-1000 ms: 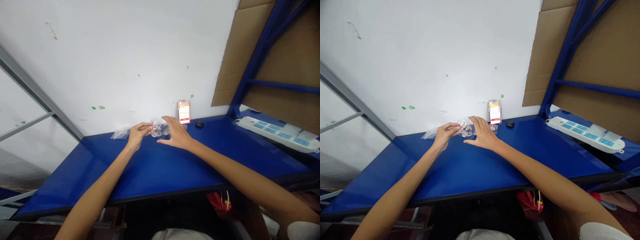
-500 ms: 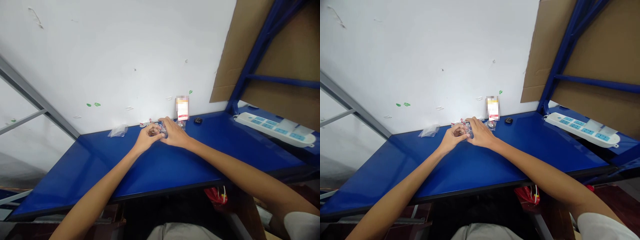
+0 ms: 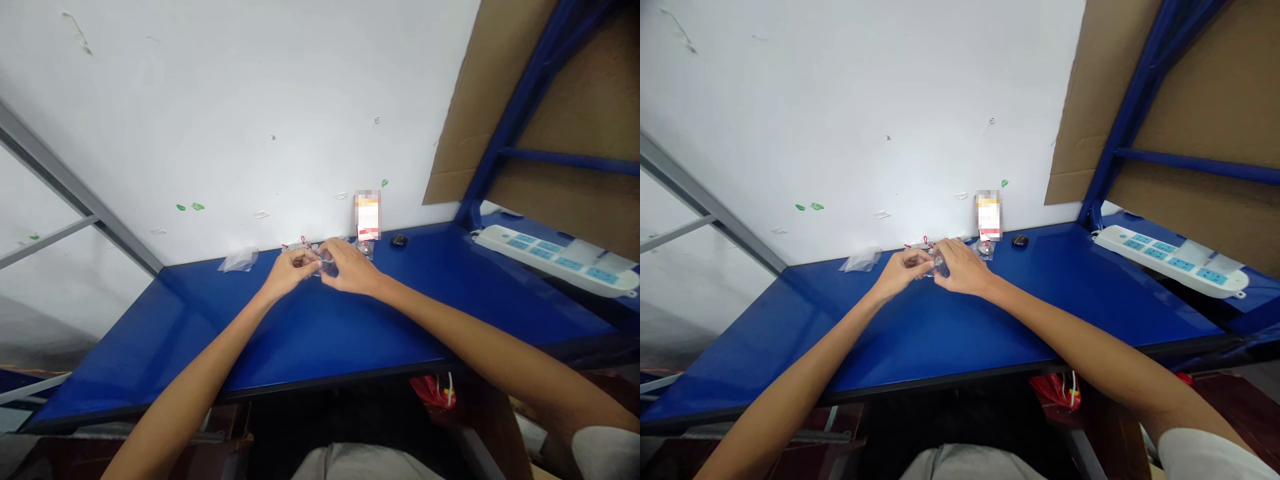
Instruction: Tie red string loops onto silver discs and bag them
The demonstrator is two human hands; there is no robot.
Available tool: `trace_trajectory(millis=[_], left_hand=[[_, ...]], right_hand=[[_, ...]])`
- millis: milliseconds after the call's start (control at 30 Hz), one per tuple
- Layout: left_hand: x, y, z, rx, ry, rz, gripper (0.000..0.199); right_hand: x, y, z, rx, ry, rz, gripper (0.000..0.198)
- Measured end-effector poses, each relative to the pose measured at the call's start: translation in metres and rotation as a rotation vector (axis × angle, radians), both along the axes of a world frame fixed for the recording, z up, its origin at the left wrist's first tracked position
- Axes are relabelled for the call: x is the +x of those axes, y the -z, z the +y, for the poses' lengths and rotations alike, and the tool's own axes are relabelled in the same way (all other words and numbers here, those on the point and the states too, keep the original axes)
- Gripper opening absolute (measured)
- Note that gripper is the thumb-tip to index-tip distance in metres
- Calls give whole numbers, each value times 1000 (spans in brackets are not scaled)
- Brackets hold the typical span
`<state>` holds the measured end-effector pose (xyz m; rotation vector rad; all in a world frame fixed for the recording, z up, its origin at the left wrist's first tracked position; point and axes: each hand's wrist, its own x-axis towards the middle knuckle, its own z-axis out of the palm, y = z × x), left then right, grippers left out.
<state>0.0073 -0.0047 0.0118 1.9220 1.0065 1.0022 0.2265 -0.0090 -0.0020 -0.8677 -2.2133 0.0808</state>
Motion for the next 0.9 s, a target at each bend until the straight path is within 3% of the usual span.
trace_trajectory(millis=[267, 400, 500, 600, 733, 900], left_hand=[[-4, 1, 1, -128, 93, 94, 22], [-16, 4, 16, -88, 76, 47, 30], [-37, 13, 36, 34, -84, 79, 31], [-60, 27, 57, 277, -293, 291, 21], [-73, 44, 71, 412, -211, 461, 30], [-51, 48, 63, 571, -58, 550, 37]], right_hand=[[-1, 6, -1, -24, -63, -31, 38], [3, 6, 3, -47, -42, -16, 36], [8, 6, 10, -56, -24, -3, 38], [13, 9, 18, -69, 5, -5, 35], [16, 13, 24, -56, 28, -51, 32], [16, 10, 26, -40, 52, -137, 28]])
